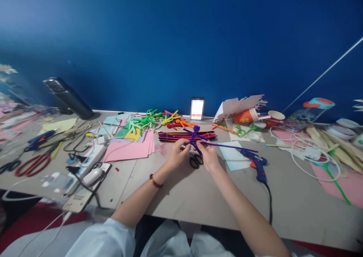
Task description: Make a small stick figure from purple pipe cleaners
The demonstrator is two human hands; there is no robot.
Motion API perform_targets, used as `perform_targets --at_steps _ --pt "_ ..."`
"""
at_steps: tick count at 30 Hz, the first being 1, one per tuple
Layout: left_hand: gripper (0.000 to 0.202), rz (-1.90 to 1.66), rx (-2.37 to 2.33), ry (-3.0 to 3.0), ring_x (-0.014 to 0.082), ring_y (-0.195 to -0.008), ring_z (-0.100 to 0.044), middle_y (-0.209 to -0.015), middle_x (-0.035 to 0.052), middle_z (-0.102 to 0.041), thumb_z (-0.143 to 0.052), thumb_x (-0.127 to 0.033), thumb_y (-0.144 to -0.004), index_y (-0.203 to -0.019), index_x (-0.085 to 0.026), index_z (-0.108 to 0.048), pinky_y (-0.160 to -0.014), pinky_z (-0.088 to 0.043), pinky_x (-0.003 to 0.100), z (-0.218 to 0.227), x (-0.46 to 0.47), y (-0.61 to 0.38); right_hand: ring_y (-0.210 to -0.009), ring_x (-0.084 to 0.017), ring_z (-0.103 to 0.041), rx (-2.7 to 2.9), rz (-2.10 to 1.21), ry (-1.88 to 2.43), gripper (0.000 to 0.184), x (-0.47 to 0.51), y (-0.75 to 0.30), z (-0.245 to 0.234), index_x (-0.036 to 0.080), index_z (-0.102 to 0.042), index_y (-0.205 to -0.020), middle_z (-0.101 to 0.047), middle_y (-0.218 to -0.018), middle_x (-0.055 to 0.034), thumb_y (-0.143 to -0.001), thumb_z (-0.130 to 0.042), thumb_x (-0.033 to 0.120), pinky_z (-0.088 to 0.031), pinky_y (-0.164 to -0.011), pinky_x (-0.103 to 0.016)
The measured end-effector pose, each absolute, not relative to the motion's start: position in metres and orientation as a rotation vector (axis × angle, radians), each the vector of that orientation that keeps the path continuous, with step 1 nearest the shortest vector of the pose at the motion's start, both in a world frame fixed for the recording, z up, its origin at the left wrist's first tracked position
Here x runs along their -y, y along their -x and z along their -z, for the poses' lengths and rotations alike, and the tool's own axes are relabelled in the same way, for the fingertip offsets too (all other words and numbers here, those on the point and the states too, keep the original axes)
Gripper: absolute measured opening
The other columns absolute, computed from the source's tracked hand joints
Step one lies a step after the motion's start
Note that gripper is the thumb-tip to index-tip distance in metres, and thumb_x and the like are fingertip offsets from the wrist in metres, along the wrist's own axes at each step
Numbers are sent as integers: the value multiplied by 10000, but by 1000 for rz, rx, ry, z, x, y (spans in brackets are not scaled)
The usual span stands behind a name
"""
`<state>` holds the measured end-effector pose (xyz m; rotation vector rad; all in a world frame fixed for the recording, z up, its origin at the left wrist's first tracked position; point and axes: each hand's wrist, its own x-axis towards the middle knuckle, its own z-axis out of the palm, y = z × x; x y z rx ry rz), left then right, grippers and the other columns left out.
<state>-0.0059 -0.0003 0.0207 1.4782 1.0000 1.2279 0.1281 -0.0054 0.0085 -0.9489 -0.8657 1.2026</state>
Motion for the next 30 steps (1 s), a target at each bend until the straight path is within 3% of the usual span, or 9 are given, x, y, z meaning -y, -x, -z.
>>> perform_targets --at_steps 7,12,19,26,30 --pt "117 -1276 -1045 -1572 134 -714 -534 -803 40 -590 -561 -248 -766 -789 -178 -651 -571 -416 212 -18 0 7 -550 -122 -617 679 -1593 881 294 11 -125 -11 161 -640 -730 -671 -653 3 -540 -790 327 -524 -582 -253" --pt "115 -1247 -1031 -1552 146 -741 -546 -816 45 -611 -587 -236 -738 -809 -177 -656 -589 -416 212 -23 0 9 -514 -122 -604 619 -1542 892 313 11 -124 -14 170 -619 -709 -661 -635 13 -504 -807 315 -531 -544 -262" --pt "195 -1177 -883 -1350 116 -690 -552 -791 28 -623 -643 -326 -724 -831 -163 -643 -627 -427 210 -19 -4 11 -520 -110 -584 672 -1469 880 301 8 -128 -15 184 -576 -737 -619 -619 42 -564 -767 338 -514 -537 -248" --pt "246 -1072 -834 -1260 87 -611 -529 -733 13 -612 -718 -328 -649 -779 -140 -627 -572 -413 195 -18 -10 14 -498 -119 -556 883 -1175 1033 285 9 -131 -15 175 -587 -769 -606 -590 20 -650 -700 407 -488 -519 -253" --pt "248 -1066 -830 -1276 65 -552 -478 -667 -2 -578 -723 -336 -642 -731 -130 -616 -531 -381 185 -22 -8 14 -641 -155 -603 1167 -812 1100 211 14 -135 -16 185 -611 -801 -643 -743 -33 -747 -617 389 -506 -606 -276"
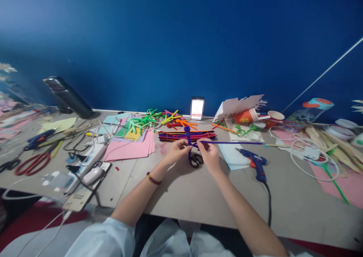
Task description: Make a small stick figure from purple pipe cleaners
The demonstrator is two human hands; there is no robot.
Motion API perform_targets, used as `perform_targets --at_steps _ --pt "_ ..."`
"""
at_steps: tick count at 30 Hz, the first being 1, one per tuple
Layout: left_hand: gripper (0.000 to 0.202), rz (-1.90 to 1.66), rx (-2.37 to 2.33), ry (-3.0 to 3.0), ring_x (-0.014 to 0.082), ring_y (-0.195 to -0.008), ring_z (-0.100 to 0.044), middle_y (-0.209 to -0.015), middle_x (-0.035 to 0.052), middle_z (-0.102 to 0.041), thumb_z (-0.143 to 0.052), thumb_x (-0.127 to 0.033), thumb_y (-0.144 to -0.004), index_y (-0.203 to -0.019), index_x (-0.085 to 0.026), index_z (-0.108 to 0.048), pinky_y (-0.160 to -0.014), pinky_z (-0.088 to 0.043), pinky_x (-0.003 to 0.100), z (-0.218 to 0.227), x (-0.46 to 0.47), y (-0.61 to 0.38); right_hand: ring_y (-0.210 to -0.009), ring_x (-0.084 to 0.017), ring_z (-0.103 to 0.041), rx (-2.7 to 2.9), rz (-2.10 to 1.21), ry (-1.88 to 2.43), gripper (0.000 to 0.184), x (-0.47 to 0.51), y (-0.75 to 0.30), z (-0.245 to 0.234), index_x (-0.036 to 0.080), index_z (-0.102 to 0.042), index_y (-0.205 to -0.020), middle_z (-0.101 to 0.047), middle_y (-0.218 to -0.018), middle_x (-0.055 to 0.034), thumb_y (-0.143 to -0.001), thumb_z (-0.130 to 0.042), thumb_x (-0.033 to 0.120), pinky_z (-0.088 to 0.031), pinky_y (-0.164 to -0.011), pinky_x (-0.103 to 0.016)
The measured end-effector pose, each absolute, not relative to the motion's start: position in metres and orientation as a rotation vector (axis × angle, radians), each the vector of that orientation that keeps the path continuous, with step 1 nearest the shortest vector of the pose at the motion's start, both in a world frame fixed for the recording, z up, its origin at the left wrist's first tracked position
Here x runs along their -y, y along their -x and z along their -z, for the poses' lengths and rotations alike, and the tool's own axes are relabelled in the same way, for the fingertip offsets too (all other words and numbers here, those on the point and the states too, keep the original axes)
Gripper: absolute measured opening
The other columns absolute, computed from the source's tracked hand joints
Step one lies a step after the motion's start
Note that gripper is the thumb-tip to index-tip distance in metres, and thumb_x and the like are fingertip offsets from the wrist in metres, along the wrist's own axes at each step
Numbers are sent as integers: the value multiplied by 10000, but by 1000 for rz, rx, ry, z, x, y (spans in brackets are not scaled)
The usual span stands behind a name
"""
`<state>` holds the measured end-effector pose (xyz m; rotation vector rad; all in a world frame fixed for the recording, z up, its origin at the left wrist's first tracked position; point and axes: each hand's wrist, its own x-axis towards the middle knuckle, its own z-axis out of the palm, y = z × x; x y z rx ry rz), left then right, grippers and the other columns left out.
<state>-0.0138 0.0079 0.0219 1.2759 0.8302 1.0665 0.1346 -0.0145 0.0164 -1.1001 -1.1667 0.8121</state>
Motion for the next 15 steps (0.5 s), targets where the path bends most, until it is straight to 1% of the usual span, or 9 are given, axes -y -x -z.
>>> perform_targets --at_steps 3,6,10,13,15 --pt "255 -1100 -812 -1226 66 -556 -471 -663 -7 -573 -730 -337 -630 -737 -135 -616 -530 -382 186 -24 -8 14 -727 -168 -610 1283 -634 1073 183 16 -136 -15 191 -618 -819 -643 -834 -50 -792 -570 365 -504 -670 -289" --pt "243 -1133 -797 -1184 67 -555 -474 -672 -6 -582 -736 -318 -627 -751 -138 -630 -537 -389 194 -24 -9 15 -695 -158 -600 1303 -582 1082 190 16 -136 -14 191 -618 -828 -640 -824 -47 -815 -538 362 -498 -665 -290" --pt "238 -1134 -780 -1163 82 -592 -504 -714 12 -618 -737 -298 -631 -789 -139 -657 -560 -393 207 -21 -12 16 -684 -152 -595 1320 -617 1083 201 16 -136 -15 179 -615 -815 -642 -797 -44 -815 -538 365 -487 -653 -277" --pt "216 -1135 -776 -1147 83 -583 -502 -662 1 -606 -738 -297 -630 -750 -138 -655 -576 -388 215 -19 -13 17 -703 -156 -602 1248 -684 1074 229 16 -135 -16 175 -616 -803 -649 -777 -42 -797 -554 395 -485 -656 -271" --pt "203 -1126 -778 -1141 78 -567 -495 -621 -9 -587 -735 -298 -634 -714 -135 -644 -581 -383 216 -19 -14 18 -666 -150 -597 1136 -748 1081 260 13 -137 -16 171 -618 -804 -643 -720 -30 -783 -562 424 -481 -626 -266"
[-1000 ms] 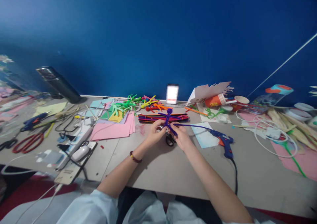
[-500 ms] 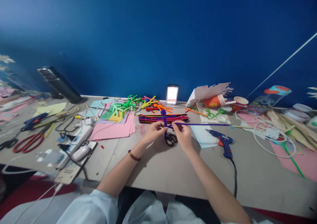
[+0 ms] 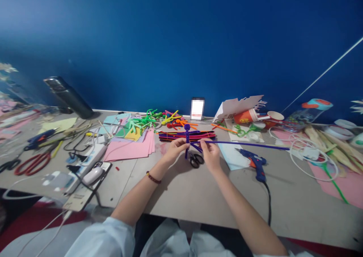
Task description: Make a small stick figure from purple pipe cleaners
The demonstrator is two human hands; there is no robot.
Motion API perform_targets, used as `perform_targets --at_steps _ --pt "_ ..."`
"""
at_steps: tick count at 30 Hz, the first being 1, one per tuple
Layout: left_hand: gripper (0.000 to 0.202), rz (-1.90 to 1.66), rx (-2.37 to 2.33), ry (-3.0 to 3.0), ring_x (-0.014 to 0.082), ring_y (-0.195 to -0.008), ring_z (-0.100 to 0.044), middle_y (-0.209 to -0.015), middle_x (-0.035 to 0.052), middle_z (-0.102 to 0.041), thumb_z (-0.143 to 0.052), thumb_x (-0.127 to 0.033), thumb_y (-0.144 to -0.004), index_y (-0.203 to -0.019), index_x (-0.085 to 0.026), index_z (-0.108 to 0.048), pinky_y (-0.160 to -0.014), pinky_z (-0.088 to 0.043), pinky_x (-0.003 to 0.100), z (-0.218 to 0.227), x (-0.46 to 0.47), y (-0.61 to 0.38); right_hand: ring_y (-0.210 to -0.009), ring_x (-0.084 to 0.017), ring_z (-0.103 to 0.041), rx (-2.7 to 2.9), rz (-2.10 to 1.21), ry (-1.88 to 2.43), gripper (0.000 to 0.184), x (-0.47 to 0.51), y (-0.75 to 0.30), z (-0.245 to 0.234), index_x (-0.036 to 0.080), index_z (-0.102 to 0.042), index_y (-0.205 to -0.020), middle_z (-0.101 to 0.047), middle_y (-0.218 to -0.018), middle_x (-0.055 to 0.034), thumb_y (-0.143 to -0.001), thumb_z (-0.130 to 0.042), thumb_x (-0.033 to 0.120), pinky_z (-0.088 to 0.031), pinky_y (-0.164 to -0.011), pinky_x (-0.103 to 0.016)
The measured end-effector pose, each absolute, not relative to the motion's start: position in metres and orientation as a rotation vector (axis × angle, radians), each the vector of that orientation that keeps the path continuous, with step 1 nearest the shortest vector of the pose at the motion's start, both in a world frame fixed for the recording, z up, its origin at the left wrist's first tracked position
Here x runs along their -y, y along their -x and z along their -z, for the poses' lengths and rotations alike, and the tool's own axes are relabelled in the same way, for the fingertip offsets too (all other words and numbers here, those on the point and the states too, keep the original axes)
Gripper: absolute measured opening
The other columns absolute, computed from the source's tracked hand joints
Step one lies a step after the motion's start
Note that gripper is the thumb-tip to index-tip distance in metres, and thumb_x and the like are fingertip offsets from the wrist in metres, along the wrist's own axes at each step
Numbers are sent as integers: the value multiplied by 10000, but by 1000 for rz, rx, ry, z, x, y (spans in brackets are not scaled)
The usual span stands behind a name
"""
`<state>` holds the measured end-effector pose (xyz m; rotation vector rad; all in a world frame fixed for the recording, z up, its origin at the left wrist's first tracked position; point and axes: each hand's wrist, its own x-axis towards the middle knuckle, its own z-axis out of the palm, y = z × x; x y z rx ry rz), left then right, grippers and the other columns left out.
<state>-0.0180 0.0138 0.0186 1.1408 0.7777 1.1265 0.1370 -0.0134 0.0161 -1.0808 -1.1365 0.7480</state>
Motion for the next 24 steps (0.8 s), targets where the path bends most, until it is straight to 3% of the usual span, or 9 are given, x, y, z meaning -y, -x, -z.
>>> perform_targets --at_steps 4,10,19,24 --pt "204 -1111 -813 -1128 76 -550 -493 -597 -9 -576 -735 -299 -634 -658 -130 -623 -561 -368 215 -14 -22 24 -507 -113 -531 834 -853 1038 334 5 -145 -18 157 -611 -773 -588 -588 7 -753 -571 488 -446 -502 -247" --pt "202 -1094 -825 -1037 78 -490 -491 -572 0 -568 -722 -304 -649 -665 -128 -625 -487 -338 215 -3 -37 37 -451 -74 -486 536 -838 902 385 -7 -165 -25 163 -566 -743 -566 -607 22 -713 -583 546 -396 -427 -211" --pt "191 -1221 -737 -824 78 -499 -499 -570 -7 -559 -724 -261 -631 -634 -131 -584 -494 -379 198 -1 -49 50 -448 -66 -448 356 -747 913 304 -10 -216 -38 196 -519 -768 -516 -615 51 -761 -477 497 -381 -452 -200" --pt "214 -1252 -690 -727 70 -509 -492 -558 -20 -535 -727 -241 -622 -612 -134 -542 -509 -395 190 0 -52 54 -520 -82 -488 474 -738 1085 340 12 -240 -35 176 -571 -821 -555 -692 16 -701 -503 486 -418 -524 -226"
